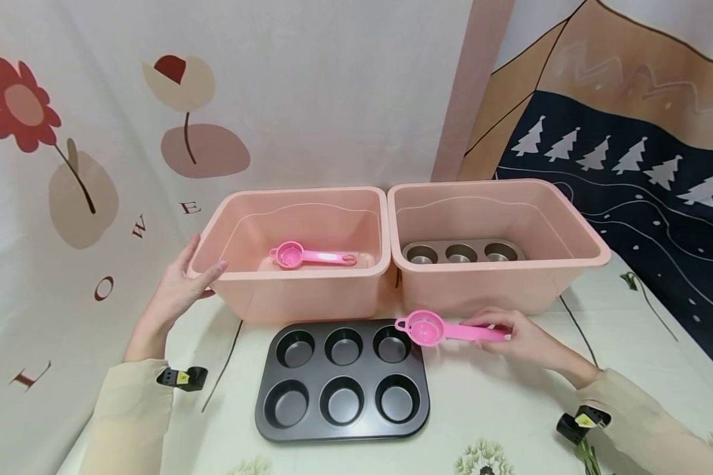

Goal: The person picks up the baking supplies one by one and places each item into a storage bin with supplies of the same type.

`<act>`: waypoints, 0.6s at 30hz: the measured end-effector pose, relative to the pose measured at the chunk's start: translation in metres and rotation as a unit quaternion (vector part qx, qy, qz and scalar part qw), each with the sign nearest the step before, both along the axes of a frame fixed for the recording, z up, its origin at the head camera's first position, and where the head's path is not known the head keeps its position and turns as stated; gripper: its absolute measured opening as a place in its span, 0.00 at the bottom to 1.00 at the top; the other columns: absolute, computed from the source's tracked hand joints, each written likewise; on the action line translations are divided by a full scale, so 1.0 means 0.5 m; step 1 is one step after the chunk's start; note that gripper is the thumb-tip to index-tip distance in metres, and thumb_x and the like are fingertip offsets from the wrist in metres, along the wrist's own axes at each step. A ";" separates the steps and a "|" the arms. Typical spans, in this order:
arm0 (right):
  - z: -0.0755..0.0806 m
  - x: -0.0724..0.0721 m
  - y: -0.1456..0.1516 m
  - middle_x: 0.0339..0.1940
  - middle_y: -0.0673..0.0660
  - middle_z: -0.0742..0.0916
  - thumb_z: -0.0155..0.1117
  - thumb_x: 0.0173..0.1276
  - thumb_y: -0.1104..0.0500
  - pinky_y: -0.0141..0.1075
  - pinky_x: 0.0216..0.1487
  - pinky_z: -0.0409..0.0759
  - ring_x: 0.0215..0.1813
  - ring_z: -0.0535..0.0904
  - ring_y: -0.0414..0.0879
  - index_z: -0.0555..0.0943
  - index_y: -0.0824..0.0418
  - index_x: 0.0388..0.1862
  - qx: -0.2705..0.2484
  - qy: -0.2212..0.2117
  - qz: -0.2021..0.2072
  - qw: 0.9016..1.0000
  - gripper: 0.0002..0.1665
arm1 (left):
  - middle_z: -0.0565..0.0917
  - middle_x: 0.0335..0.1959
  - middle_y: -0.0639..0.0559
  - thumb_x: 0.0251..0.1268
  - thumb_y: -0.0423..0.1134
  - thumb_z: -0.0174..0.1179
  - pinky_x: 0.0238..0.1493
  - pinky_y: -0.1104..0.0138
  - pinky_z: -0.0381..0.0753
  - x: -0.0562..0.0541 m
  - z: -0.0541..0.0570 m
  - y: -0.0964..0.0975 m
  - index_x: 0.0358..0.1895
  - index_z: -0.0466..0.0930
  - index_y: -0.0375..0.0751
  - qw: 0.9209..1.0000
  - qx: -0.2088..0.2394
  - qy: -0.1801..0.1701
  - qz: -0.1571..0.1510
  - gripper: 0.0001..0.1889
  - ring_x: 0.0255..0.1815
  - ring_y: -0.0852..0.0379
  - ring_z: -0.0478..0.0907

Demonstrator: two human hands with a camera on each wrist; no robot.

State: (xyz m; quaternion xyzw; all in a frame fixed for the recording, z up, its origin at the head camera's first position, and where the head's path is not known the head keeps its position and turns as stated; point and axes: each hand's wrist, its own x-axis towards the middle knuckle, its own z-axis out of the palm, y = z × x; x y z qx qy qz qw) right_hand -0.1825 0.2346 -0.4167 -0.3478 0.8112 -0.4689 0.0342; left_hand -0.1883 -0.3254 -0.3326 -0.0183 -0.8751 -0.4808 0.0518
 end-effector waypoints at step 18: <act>0.017 -0.024 -0.037 0.45 0.49 0.87 0.71 0.58 0.66 0.31 0.47 0.72 0.47 0.76 0.39 0.85 0.61 0.50 0.016 -0.007 -0.002 1.000 0.19 | 0.55 0.71 0.27 0.71 0.46 0.56 0.37 0.72 0.81 -0.003 -0.001 -0.001 0.78 0.31 0.45 1.000 0.016 -0.005 -0.002 0.46 0.49 0.68 0.70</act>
